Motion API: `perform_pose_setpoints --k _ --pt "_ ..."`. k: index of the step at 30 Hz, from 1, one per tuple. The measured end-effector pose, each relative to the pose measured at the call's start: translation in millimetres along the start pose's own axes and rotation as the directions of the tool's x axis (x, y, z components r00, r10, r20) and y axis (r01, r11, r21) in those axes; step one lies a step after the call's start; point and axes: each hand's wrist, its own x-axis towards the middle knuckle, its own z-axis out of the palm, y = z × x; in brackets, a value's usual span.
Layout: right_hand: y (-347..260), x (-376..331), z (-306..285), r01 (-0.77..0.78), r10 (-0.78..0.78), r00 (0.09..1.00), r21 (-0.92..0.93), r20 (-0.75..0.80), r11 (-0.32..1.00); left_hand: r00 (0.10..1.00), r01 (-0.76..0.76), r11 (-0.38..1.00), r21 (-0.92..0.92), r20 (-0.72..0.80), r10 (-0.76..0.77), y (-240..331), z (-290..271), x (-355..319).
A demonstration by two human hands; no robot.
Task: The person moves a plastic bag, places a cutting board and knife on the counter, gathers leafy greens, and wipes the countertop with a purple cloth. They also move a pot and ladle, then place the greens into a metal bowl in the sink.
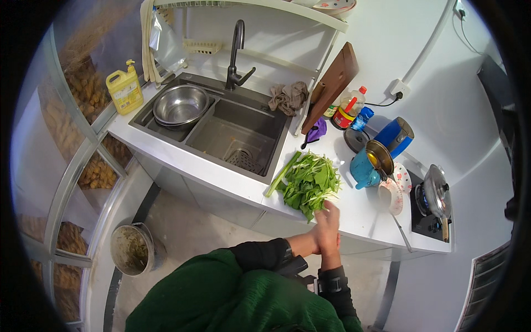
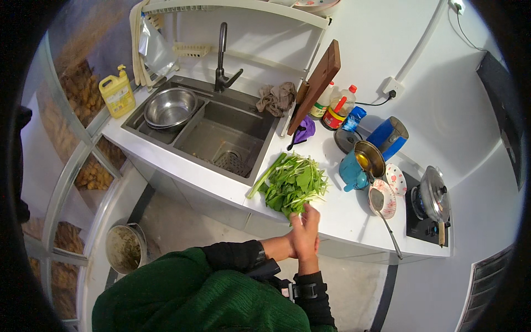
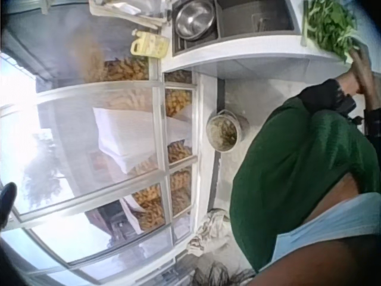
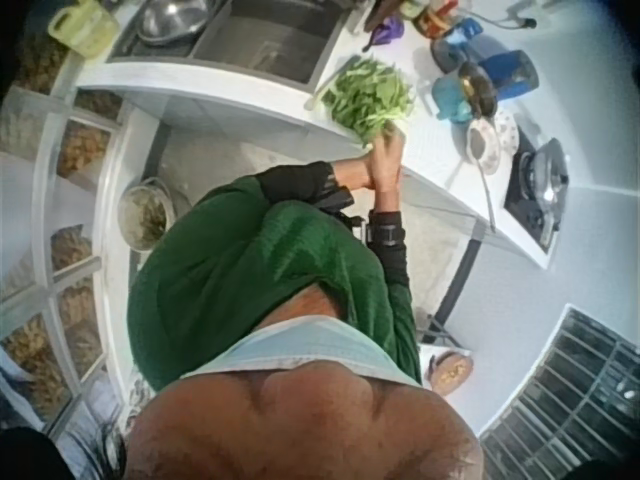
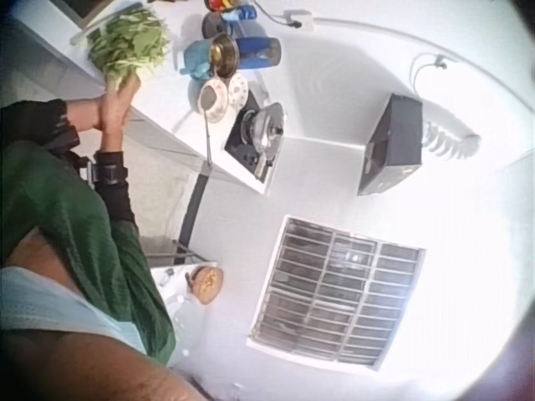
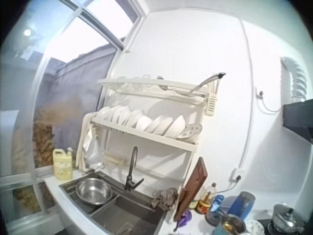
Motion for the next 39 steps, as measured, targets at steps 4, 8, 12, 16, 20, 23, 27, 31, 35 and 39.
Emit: perform_pose_setpoints --k 4,8,12,16,20,23,27,31,35,39 --pt "-4 -24 -9 0.549 -0.37 0.823 -0.434 0.432 0.714 0.996 -0.081 0.996 -0.026 0.045 0.082 -9 -28 -12" --pt "5 -34 -8 0.433 -0.269 0.857 -0.334 0.439 0.837 0.976 -0.146 0.983 -0.109 -0.176 0.126 3 -11 -13" --pt "28 -18 -21 0.121 -0.071 0.977 -0.246 0.203 0.962 0.908 -0.179 0.982 -0.064 -0.395 0.139 9 44 -15" --pt "37 -18 -31 -0.218 0.241 0.955 -0.144 0.175 0.965 0.891 0.187 0.98 -0.064 -0.409 -0.197 17 75 -39" --pt "12 -30 -19 0.15 -0.037 0.967 -0.442 0.254 0.884 0.953 0.01 0.997 -0.073 -0.301 -0.032 33 72 -44" --pt "-16 -41 9 0.453 -0.335 0.878 -0.367 0.343 0.812 0.892 -0.066 0.995 -0.068 -0.45 0.028 52 63 -42" --pt "-25 -32 14 0.392 -0.281 0.894 -0.304 0.349 0.868 0.914 -0.142 0.99 -0.005 -0.384 0.129 62 59 -39" --pt "10 -20 11 0.291 -0.238 0.955 -0.398 0.179 0.87 0.912 -0.048 0.998 -0.044 -0.41 0.026 57 66 -44" --pt "69 -24 -13 -0.253 0.198 0.948 -0.214 -0.251 0.943 0.967 0.251 0.943 0.217 -0.011 -0.255 80 76 -66" --pt "118 -106 -69 -0.496 0.498 0.801 0.096 -0.332 0.863 0.982 0.09 0.879 0.469 0.106 -0.157 160 76 -102"
